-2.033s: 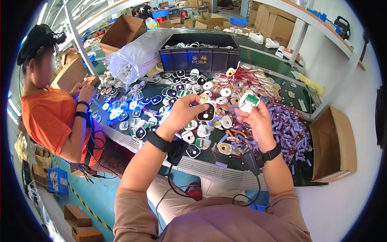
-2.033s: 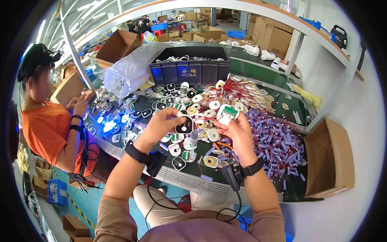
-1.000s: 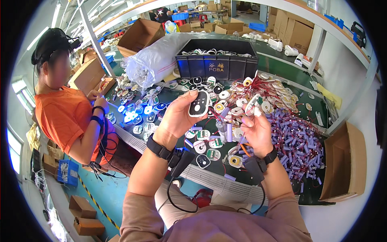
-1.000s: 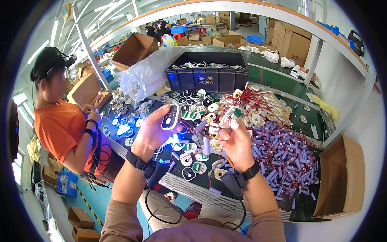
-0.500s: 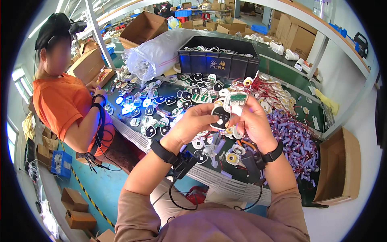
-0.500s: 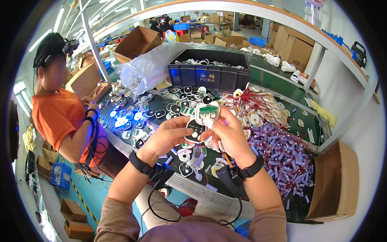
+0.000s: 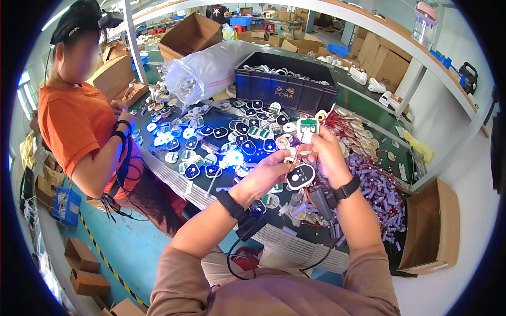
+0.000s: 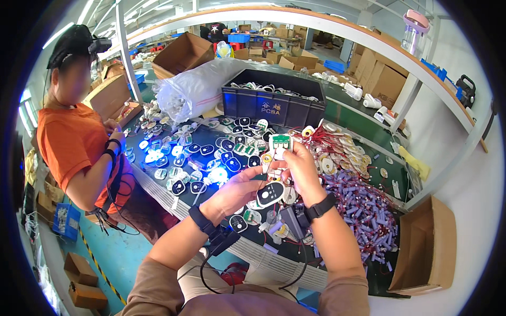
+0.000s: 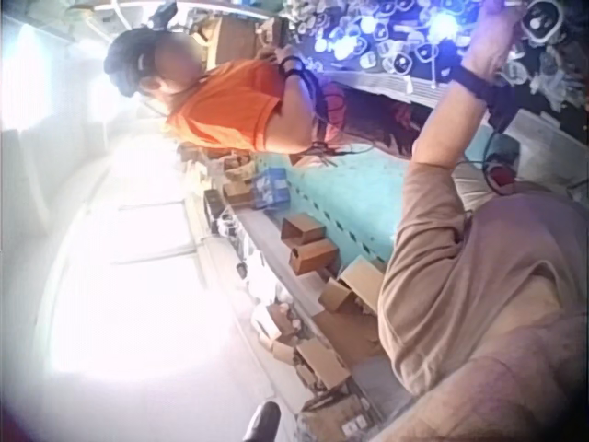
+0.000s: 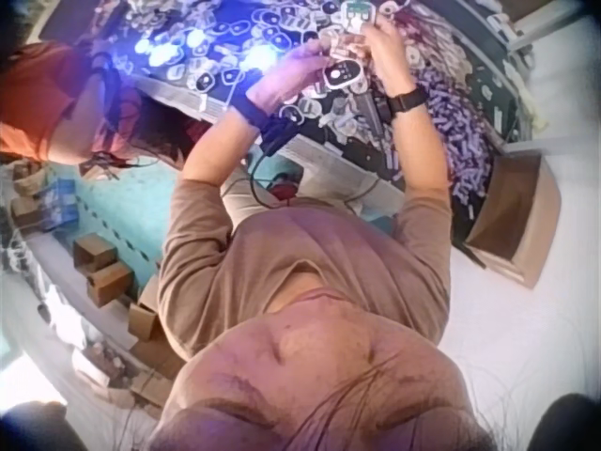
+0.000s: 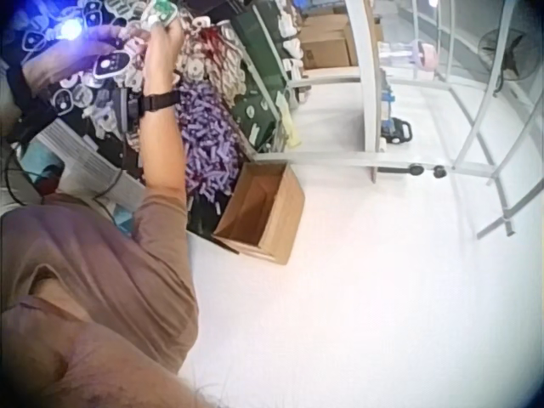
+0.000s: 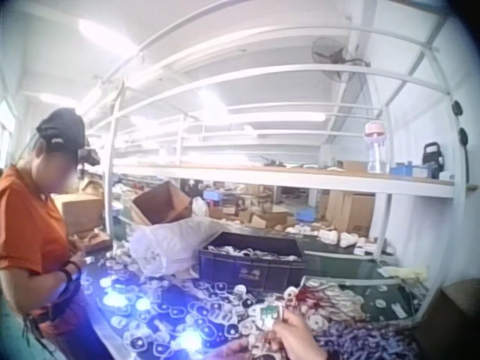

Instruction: Assemble electronic circuit boards with wires and connectors on a factory workbench.

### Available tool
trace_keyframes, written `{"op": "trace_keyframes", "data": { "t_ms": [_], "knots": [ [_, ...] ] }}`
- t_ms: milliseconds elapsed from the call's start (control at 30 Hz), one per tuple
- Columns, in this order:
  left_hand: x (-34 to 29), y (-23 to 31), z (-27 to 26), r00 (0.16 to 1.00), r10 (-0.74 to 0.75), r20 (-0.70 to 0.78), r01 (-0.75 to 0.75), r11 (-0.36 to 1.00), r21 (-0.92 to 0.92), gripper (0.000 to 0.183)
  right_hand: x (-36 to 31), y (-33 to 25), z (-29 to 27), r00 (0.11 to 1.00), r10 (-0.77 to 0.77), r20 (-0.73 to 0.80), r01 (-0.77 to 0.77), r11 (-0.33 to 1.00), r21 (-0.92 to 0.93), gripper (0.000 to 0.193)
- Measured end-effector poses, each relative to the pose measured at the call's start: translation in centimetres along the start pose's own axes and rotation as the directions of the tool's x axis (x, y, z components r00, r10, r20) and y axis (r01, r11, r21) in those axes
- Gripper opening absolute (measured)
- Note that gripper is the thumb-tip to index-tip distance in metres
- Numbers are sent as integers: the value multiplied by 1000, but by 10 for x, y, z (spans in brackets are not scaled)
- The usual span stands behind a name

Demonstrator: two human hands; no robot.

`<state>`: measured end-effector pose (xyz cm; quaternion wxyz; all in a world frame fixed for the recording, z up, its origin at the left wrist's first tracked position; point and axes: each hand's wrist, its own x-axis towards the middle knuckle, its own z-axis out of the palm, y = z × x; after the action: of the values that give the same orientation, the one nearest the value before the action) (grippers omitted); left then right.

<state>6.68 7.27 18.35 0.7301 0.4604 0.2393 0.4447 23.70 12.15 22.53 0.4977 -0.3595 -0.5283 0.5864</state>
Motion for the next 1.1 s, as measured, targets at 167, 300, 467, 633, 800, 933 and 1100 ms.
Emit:
{"op": "trace_keyframes", "data": {
  "t_ms": [167, 300, 467, 633, 800, 933, 1100],
  "knots": [
    [17, -25, -7, 993, -55, -102, 23, 956, -292, 32, 12, 63, -19, 979, 99, -176, -56, 971, 233, 20],
    [24, -34, 0, 996, 5, -91, -27, 970, -243, 39, 28, 110, -38, 949, 128, -287, -40, 955, 294, 19],
    [39, -76, -15, 998, 62, 1, -61, 990, 127, 45, 26, 125, -52, 963, 64, -262, -32, 992, 122, 18],
    [30, -64, -20, 999, 30, -39, 5, 738, 675, 42, 11, 119, -65, 948, 203, -247, -183, 978, 99, 11],
    [24, -82, -26, 989, 144, -43, -44, 551, 833, 32, 8, 113, -62, 961, 179, -212, -165, 983, 86, 15],
    [9, -74, -18, 866, 477, 149, -335, 332, 882, 30, 8, 110, -71, 968, 139, -208, -135, 990, 34, 14],
    [-10, -55, -8, 727, 558, 399, -551, 129, 824, 27, 7, 99, -58, 969, 215, -118, -236, 949, -208, 11]
  ]
}}
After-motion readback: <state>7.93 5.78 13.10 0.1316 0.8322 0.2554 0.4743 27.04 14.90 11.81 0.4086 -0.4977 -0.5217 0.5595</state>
